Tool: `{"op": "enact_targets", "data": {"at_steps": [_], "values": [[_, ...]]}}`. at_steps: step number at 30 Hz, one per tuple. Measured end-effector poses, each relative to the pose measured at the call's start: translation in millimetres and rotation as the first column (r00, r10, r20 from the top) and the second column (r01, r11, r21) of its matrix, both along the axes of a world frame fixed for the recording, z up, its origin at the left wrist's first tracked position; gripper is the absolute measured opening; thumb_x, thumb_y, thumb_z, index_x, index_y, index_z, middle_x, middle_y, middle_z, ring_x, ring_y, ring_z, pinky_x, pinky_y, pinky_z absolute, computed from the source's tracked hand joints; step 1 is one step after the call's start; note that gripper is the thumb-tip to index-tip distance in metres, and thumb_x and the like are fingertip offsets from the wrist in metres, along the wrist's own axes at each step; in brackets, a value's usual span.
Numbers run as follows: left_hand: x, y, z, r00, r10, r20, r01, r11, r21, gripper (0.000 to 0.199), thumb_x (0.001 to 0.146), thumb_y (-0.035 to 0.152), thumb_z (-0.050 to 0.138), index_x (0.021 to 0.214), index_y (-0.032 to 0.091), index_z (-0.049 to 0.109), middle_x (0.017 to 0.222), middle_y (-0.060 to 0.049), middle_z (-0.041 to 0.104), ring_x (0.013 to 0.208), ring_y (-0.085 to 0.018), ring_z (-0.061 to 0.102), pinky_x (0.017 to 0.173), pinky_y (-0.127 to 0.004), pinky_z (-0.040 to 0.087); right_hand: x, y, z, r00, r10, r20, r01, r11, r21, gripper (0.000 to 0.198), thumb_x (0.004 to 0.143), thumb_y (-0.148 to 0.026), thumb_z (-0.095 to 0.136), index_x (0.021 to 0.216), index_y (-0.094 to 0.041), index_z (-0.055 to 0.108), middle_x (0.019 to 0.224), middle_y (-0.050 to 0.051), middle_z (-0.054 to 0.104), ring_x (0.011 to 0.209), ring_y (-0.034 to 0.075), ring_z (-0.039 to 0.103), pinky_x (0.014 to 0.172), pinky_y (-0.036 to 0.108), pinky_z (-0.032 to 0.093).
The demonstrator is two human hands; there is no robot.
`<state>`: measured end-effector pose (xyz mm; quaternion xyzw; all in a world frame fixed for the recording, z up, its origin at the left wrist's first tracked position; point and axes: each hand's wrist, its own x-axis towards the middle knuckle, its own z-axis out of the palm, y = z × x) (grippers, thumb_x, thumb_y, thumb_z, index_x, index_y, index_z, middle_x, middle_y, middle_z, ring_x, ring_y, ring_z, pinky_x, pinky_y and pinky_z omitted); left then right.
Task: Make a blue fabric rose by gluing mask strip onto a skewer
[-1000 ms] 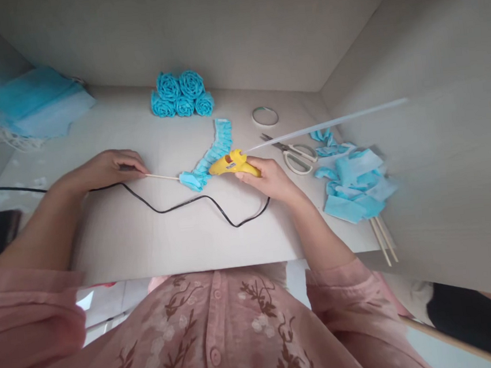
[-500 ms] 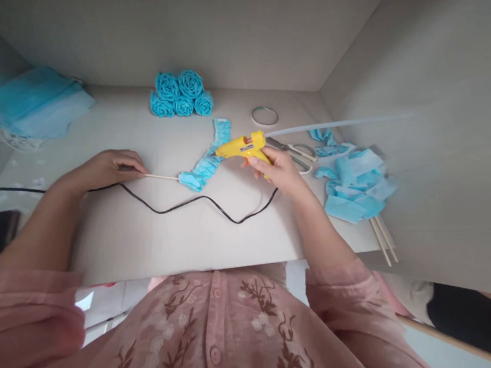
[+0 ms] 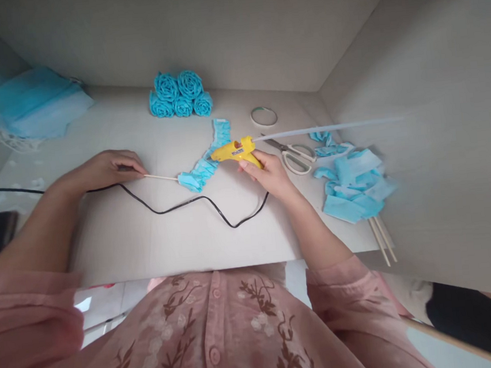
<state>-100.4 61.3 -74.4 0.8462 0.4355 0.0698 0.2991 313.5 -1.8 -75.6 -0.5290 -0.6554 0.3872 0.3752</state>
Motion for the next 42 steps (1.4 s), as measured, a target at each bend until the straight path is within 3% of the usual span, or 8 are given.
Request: {"op": "enact_targets", "data": {"at_steps": [6, 14, 24, 29, 36, 42], "values": [[-1.0, 0.8, -0.7, 1.000, -0.029, 0.010, 0.029, 0.999, 0.017, 0.042, 0.091, 0.055, 0.052, 0.095, 0.019, 0.075, 0.099, -0.007, 0.071, 0.090, -0.021, 0.064, 0.081, -0.028, 0.048, 0.4, 1.1, -3.4, 0.998, -0.030, -0.057, 0.030, 1.000, -0.003, 0.050, 0.081, -0.069, 0.069, 0.092, -0.020, 0.071, 0.079, 0.003, 0.068, 0.054, 0.010, 0.044, 0.046, 0.026, 0.031], [10.8, -1.6, 0.6, 0.998, -0.031, 0.059, 0.019, 0.979, 0.202, 0.041, 0.096, 0.052, 0.045, 0.096, 0.024, 0.075, 0.099, -0.008, 0.069, 0.095, -0.022, 0.062, 0.089, -0.031, 0.048, 0.9, 0.9, -1.4, 0.995, -0.064, -0.082, 0.063, 0.998, -0.016, 0.048, 0.081, -0.068, 0.069, 0.095, -0.022, 0.071, 0.088, 0.004, 0.072, 0.055, 0.011, 0.045, 0.045, 0.026, 0.032], [28.3, -10.4, 2.9, 0.992, 0.052, 0.112, -0.080, 0.962, 0.261, 0.037, 0.094, 0.052, 0.049, 0.094, 0.024, 0.074, 0.098, -0.007, 0.069, 0.089, -0.022, 0.062, 0.081, -0.031, 0.049, -1.3, -0.6, 5.5, 0.993, -0.060, -0.098, 0.061, 0.998, 0.002, 0.047, 0.081, -0.067, 0.069, 0.093, -0.022, 0.070, 0.084, 0.004, 0.069, 0.055, 0.011, 0.045, 0.047, 0.027, 0.033], [26.1, -9.0, 2.8, 0.992, 0.039, 0.124, -0.070, 0.963, 0.262, 0.037, 0.093, 0.053, 0.051, 0.088, 0.022, 0.071, 0.095, -0.007, 0.068, 0.087, -0.021, 0.062, 0.080, -0.031, 0.048, -0.8, -0.5, 4.9, 0.994, -0.066, -0.087, 0.068, 0.998, 0.009, 0.044, 0.082, -0.065, 0.069, 0.089, -0.022, 0.069, 0.079, 0.003, 0.067, 0.054, 0.011, 0.046, 0.048, 0.027, 0.034], [16.0, -3.0, 2.0, 0.991, 0.054, 0.123, -0.088, 0.953, 0.289, 0.043, 0.096, 0.060, 0.047, 0.090, 0.025, 0.071, 0.097, -0.006, 0.069, 0.093, -0.022, 0.061, 0.087, -0.032, 0.048, 0.8, -0.2, 3.9, 0.996, -0.060, -0.060, 0.062, 0.997, 0.036, 0.044, 0.084, -0.066, 0.067, 0.088, -0.022, 0.071, 0.077, 0.002, 0.067, 0.054, 0.011, 0.046, 0.047, 0.026, 0.036], [18.7, -0.3, -2.2, 0.996, 0.027, 0.082, -0.050, 0.952, 0.303, 0.037, 0.098, 0.053, 0.045, 0.092, 0.028, 0.072, 0.099, -0.007, 0.071, 0.098, -0.025, 0.062, 0.092, -0.038, 0.047, 0.3, -0.2, 4.5, 0.995, -0.058, -0.076, 0.061, 0.998, 0.031, 0.047, 0.083, -0.070, 0.067, 0.084, -0.023, 0.070, 0.075, 0.002, 0.065, 0.055, 0.012, 0.048, 0.047, 0.027, 0.037]]}}
